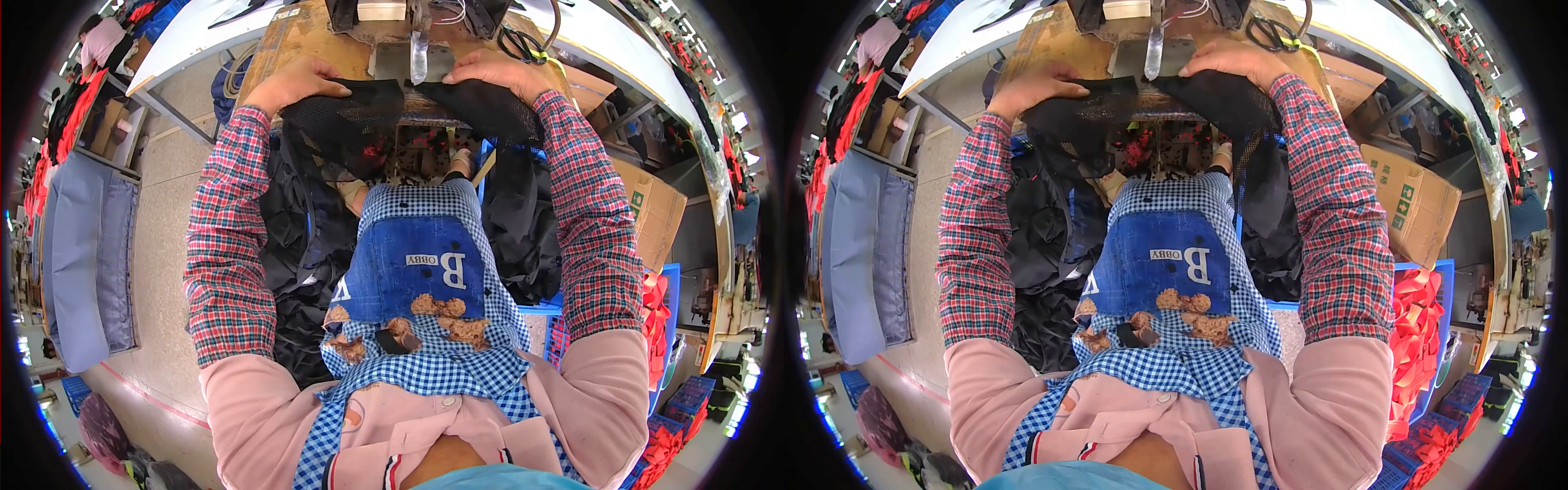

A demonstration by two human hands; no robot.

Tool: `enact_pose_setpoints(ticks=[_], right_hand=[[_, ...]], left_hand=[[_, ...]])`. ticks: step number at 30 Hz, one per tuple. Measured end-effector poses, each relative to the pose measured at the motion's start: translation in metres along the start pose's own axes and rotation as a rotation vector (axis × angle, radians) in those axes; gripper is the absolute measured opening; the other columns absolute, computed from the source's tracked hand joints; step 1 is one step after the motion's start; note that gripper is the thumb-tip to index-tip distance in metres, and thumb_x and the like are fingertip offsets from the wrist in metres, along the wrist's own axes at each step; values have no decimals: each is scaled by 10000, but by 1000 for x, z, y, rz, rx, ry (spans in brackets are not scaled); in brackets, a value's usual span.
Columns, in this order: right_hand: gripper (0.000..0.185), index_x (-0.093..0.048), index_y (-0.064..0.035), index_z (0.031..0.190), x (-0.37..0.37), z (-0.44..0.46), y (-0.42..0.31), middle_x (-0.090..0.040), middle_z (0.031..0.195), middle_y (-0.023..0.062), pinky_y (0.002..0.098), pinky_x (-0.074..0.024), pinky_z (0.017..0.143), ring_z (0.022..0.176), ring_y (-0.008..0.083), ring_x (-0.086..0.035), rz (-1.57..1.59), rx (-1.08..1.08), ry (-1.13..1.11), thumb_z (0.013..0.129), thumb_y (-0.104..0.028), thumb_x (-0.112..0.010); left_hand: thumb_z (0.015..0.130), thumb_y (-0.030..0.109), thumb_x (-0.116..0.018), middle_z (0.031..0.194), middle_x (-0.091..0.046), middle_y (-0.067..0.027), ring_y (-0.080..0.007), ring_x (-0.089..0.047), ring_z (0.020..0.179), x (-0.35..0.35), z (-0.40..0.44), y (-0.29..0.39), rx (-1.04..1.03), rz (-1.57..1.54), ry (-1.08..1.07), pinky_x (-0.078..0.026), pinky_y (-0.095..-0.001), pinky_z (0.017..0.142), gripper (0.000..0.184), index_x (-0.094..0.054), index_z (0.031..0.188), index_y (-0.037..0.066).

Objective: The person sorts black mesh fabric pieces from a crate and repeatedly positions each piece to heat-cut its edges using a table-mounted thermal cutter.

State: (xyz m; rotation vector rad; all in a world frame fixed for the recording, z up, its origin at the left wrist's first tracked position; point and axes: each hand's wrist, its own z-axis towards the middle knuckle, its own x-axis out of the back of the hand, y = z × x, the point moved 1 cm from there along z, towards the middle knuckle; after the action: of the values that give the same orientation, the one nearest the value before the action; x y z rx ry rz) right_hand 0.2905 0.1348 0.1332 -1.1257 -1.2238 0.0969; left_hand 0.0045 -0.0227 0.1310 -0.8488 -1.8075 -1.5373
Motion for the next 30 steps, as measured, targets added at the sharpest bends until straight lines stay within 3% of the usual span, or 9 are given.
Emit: enact_pose_setpoints(ticks=[7,16,19,22,24,26,28,30], right_hand=[[494,-697,-45,1000,-1,3,2,-656,950,67,264,-429,844,917,168,-594,-22,-18,-36,703,-438,-734],[575,-658,-3,1086,-7,11,18,-585,1156,115,276,-406,927,1074,203,-547,-16,3,46,723,-443,-729],[542,-656,3,1085,-1,1,12,-575,1189,109,263,-399,930,1094,199,-535,110,-59,-166,754,-423,-710],[465,-676,0,1035,14,-40,29,-623,1097,70,247,-403,902,1024,181,-557,37,174,217,788,-394,-687],[340,-673,-18,1019,50,-78,32,-634,1030,52,252,-396,906,989,156,-560,5,217,70,859,-315,-630],[282,-662,-14,1006,87,-100,44,-642,977,33,264,-398,919,963,148,-565,-155,-116,69,891,-264,-599],[294,-642,-8,1039,127,-119,96,-634,1012,30,276,-403,933,974,128,-564,-61,-63,97,899,-261,-592],[308,-620,-18,1099,135,-126,109,-630,975,30,270,-433,893,930,115,-572,-227,-19,256,905,-255,-586]], left_hand=[[755,376,-737,967,-659,-83,-177,-602,908,-1,-2,-2,27,-25,2,-445,-273,835,482,-654,1034,-8],[761,360,-735,946,-658,-75,-164,-601,890,1,-6,0,57,12,8,-448,-272,814,459,-651,1020,-9],[787,314,-723,881,-657,-38,-122,-594,814,0,-10,-2,34,-42,-13,-457,-251,745,383,-653,989,-4],[801,255,-716,782,-635,-6,-83,-563,727,-6,-21,-12,-13,-165,8,-449,-246,662,298,-662,923,-11],[809,232,-710,740,-618,8,-69,-542,693,-10,-37,-9,-31,-186,19,-439,-244,630,267,-662,894,-16],[823,225,-701,733,-603,17,-63,-526,685,-13,-61,6,-42,-137,10,-429,-239,619,256,-653,891,-17],[841,223,-687,713,-583,32,-56,-506,664,-21,-79,11,-46,-173,20,-419,-233,606,239,-646,902,-5],[844,224,-686,713,-582,35,-54,-502,658,-29,-96,23,-38,-208,12,-417,-233,601,236,-647,910,1]])
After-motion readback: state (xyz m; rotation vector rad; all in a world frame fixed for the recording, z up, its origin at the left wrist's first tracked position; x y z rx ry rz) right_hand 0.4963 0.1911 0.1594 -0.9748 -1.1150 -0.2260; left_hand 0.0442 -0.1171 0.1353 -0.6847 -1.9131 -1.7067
